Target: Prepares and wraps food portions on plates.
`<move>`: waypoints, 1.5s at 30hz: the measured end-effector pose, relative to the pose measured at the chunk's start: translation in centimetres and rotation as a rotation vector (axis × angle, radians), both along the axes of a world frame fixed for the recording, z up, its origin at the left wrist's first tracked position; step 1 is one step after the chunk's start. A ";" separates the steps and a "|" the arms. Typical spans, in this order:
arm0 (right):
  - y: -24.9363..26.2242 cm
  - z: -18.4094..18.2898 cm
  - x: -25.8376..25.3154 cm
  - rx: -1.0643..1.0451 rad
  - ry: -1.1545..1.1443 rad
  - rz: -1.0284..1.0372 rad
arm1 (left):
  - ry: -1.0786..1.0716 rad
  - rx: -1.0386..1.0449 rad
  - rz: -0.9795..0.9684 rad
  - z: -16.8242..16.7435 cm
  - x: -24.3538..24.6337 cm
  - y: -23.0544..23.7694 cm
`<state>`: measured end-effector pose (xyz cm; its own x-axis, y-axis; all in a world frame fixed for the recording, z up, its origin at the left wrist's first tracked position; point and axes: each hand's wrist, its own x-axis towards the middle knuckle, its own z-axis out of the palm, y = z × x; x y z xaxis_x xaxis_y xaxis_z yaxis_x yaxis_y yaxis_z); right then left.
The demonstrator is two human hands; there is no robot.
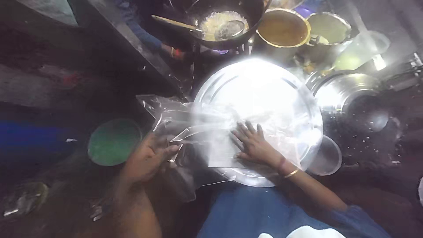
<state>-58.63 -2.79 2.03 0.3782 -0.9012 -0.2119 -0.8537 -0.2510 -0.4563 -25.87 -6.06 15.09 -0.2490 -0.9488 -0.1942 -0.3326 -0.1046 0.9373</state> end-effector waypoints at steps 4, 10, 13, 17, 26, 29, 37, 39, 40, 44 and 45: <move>-0.8 -0.1 2.8 0.032 0.011 -0.009 | 0.024 -0.011 -0.255 0.1 -1.9 -1.6; 3.5 2.8 -1.0 0.151 -1.148 -0.636 | 0.602 0.187 -0.627 -3.4 -13.1 -2.5; 4.7 3.8 -4.9 0.278 -1.591 -0.871 | 0.465 0.089 -0.728 -5.6 -19.0 -3.2; 5.9 4.0 -9.7 0.340 -1.550 -0.785 | 0.312 0.063 -0.630 -6.5 -21.8 -4.4; 7.6 2.9 -11.1 0.172 -0.506 -0.934 | -0.740 -0.609 -0.488 -13.5 -17.2 -9.3; 7.8 3.7 -10.8 0.194 -0.256 -0.864 | -0.977 -0.524 -0.605 -14.1 -16.6 -10.2; 10.4 3.4 -10.0 -0.340 0.000 -0.848 | -0.847 -0.588 -0.475 -12.3 -14.4 -8.4; 10.1 2.9 -10.1 -0.478 -0.060 -0.746 | -0.764 -0.604 -0.487 -12.1 -15.1 -5.2; 9.9 2.7 -10.0 -0.456 -0.073 -0.675 | -0.746 -0.585 -0.522 -12.4 -15.4 -3.4; 8.8 0.6 -9.3 -0.183 -0.046 -0.415 | -0.896 -0.410 -0.644 -14.0 -15.6 -0.5; 8.6 0.2 -9.2 -0.181 -0.072 -0.390 | -0.927 -0.390 -0.627 -14.3 -15.2 -0.9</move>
<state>-67.82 5.78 2.25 0.0106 -0.9997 -0.0224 -0.8681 0.0020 -0.4964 -41.08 -7.00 0.83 -0.6085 -0.7461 -0.2703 -0.7930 0.5584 0.2437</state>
